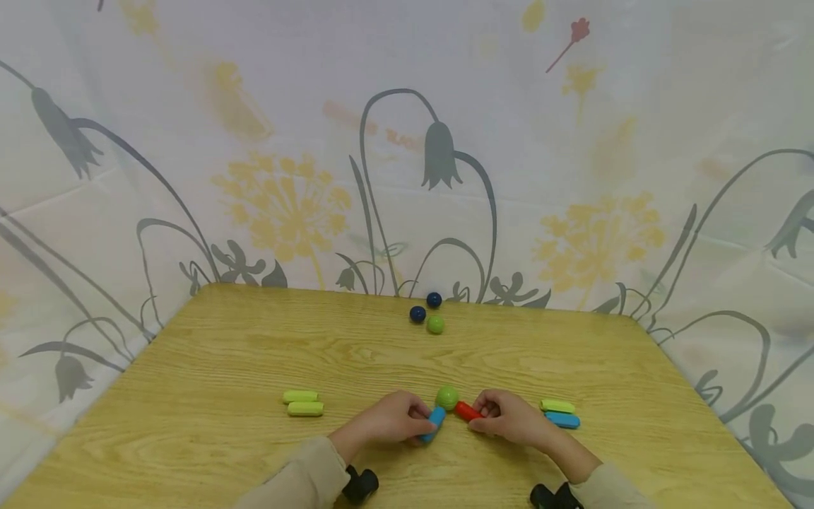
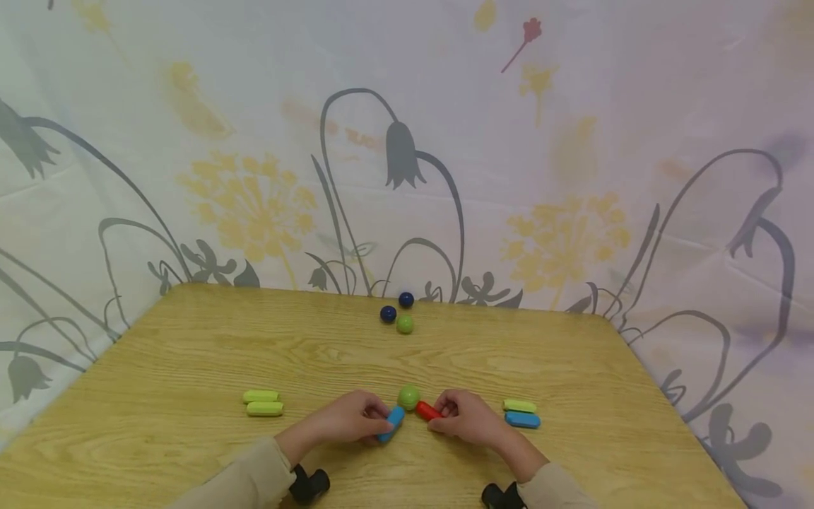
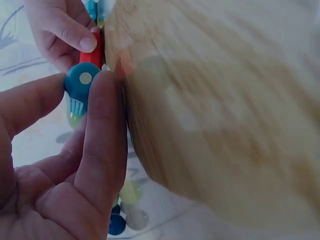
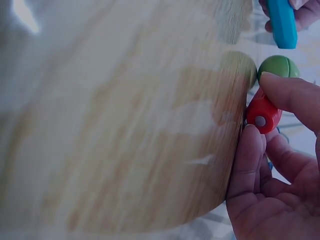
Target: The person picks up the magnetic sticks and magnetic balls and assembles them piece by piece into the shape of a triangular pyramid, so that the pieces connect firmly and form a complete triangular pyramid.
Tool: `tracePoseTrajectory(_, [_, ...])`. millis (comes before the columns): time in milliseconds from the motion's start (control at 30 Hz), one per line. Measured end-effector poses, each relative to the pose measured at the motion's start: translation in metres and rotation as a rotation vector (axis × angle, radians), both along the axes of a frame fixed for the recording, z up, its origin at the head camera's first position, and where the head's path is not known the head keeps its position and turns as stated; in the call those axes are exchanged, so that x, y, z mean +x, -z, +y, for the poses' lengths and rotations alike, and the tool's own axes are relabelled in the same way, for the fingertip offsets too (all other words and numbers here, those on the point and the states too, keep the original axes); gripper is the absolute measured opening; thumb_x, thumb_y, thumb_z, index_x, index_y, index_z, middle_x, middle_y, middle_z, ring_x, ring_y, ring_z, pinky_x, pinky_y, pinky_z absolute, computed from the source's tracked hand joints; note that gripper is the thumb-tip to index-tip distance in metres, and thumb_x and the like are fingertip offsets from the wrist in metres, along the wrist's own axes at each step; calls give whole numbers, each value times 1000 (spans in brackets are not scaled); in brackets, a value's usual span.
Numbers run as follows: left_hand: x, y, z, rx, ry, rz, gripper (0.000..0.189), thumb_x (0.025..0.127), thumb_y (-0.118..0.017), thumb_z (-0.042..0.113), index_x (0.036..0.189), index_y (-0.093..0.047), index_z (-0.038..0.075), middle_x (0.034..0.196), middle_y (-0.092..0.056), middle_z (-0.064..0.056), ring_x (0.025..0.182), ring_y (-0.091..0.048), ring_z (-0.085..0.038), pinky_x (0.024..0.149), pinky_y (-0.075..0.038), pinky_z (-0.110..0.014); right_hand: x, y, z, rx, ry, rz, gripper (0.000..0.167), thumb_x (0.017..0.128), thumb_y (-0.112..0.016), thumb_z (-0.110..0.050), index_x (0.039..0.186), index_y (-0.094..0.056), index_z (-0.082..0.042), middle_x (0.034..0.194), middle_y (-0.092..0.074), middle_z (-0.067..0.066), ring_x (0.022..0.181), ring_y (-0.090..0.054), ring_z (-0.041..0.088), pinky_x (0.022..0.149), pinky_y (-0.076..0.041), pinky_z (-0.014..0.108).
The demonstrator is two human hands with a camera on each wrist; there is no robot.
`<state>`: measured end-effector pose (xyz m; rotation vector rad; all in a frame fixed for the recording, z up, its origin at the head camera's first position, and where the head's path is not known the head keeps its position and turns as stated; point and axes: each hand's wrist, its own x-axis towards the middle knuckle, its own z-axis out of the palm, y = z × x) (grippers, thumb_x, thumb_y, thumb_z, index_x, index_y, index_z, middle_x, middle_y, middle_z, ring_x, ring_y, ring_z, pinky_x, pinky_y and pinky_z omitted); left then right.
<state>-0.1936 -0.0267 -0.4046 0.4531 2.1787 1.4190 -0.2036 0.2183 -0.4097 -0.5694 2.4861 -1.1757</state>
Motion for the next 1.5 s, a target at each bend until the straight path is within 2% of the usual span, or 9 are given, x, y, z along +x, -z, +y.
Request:
tracePoseTrajectory(167, [0, 0, 6, -2, -22, -12, 21, 88, -64, 6, 104, -61, -6, 84, -60, -7, 73, -64, -22, 66, -53, -32, 0, 0, 0, -5, -22, 13, 20, 85, -69, -18, 91, -57, -2, 77, -51, 2, 66, -45, 16, 58, -38, 24])
tracePoseTrajectory(400, [0, 0, 3, -46, -29, 52, 21, 87, -66, 11, 102, -62, -3, 79, -59, -5, 67, -62, -18, 61, -52, -30, 0, 0, 2, -16, -62, 42, 19, 85, -69, -17, 91, -57, -3, 78, -52, 2, 66, -46, 13, 58, -39, 24])
tracePoseTrajectory(567, [-2, -1, -2, -32, -25, 76, 23, 86, -67, 9, 106, -59, -1, 81, -57, -6, 66, -59, -20, 60, -51, -32, -4, 1, 4, -4, -111, 83, 18, 84, -70, -18, 94, -62, -6, 82, -56, 0, 67, -48, 10, 60, -41, 25])
tracePoseTrajectory(700, [-3, -2, -5, -13, 21, 99, 37, 81, -71, 3, 115, -57, 5, 95, -57, -8, 80, -60, -22, 68, -51, -35, -9, 0, 1, 6, -156, 134, 17, 83, -71, -16, 97, -65, -8, 86, -59, -1, 67, -49, 10, 60, -42, 26])
tracePoseTrajectory(833, [-3, -3, -7, -18, 110, 126, 42, 77, -74, 2, 116, -61, 13, 109, -56, -4, 92, -58, -21, 76, -49, -34, -13, -1, -5, -17, -173, 137, 17, 84, -70, -10, 100, -65, -7, 93, -60, 0, 73, -53, 12, 64, -45, 26])
tracePoseTrajectory(967, [-1, -2, -6, -23, 145, 153, 34, 77, -75, 2, 107, -67, 13, 103, -59, 3, 89, -58, -15, 74, -48, -28, -19, -2, -11, -60, -138, 157, 17, 85, -65, -2, 102, -64, -4, 98, -61, 5, 82, -58, 18, 70, -48, 28])
tracePoseTrajectory(1233, [0, -1, -5, -86, 114, 152, 27, 75, -78, 9, 98, -64, 14, 98, -58, 6, 90, -54, -13, 79, -44, -29, -44, 2, -15, -65, 24, 217, 16, 85, -65, -4, 100, -63, 2, 87, -59, 5, 77, -56, 18, 65, -47, 29])
tracePoseTrajectory(1500, [2, -5, 1, -125, 94, 186, 28, 71, -82, 11, 89, -61, 15, 90, -56, 6, 84, -52, -10, 73, -43, -26, -72, 2, -23, -47, 106, 230, 16, 87, -63, -4, 102, -63, 1, 86, -59, 4, 77, -55, 19, 65, -46, 32])
